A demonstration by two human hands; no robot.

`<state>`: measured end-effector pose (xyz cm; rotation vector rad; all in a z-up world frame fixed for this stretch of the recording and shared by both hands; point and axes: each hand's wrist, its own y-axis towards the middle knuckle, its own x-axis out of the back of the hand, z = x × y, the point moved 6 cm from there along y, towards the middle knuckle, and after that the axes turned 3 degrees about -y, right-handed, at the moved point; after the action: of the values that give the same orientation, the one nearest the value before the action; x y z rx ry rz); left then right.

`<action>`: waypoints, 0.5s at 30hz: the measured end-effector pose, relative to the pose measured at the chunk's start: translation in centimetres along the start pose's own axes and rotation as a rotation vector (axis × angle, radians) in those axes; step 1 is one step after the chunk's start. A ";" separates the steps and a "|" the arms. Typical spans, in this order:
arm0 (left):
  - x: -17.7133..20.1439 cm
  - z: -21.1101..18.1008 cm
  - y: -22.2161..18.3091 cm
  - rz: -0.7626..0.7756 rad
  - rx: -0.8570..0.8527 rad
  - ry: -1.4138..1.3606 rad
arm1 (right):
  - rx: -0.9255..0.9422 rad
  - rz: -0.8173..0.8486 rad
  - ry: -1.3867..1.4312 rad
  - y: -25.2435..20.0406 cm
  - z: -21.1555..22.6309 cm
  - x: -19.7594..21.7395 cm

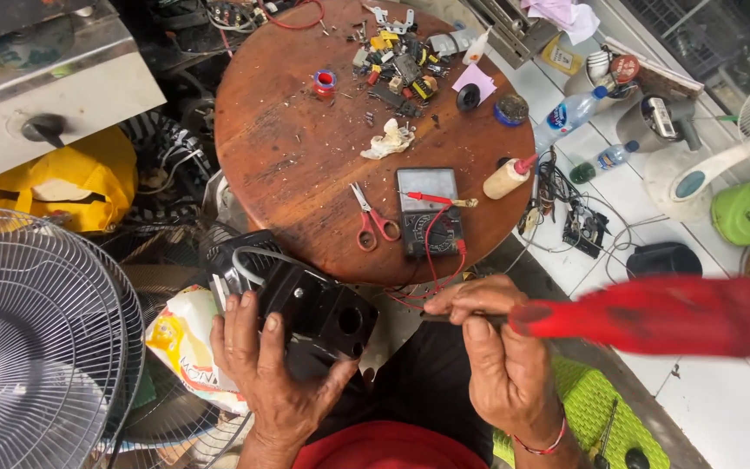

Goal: Assembling and testing an electronic motor component using a multimeter and screwdriver on a workbench.

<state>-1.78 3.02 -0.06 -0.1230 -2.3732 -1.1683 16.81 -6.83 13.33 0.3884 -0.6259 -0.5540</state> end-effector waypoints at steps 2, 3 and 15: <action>0.8 0.7 -0.5 -0.027 0.028 -0.018 | -0.132 0.016 0.076 -1.7 -3.3 -0.8; 1.2 1.1 -0.8 -0.049 0.052 -0.049 | -0.270 0.024 0.140 -2.6 -5.4 -1.3; -7.9 4.5 -14.5 -0.086 1.649 -1.787 | -0.099 0.354 -0.372 1.0 -2.4 -8.3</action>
<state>-0.79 -1.58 -16.49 -0.6098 -3.5921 2.0650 13.09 -0.71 8.31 0.0741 -0.9976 -0.3154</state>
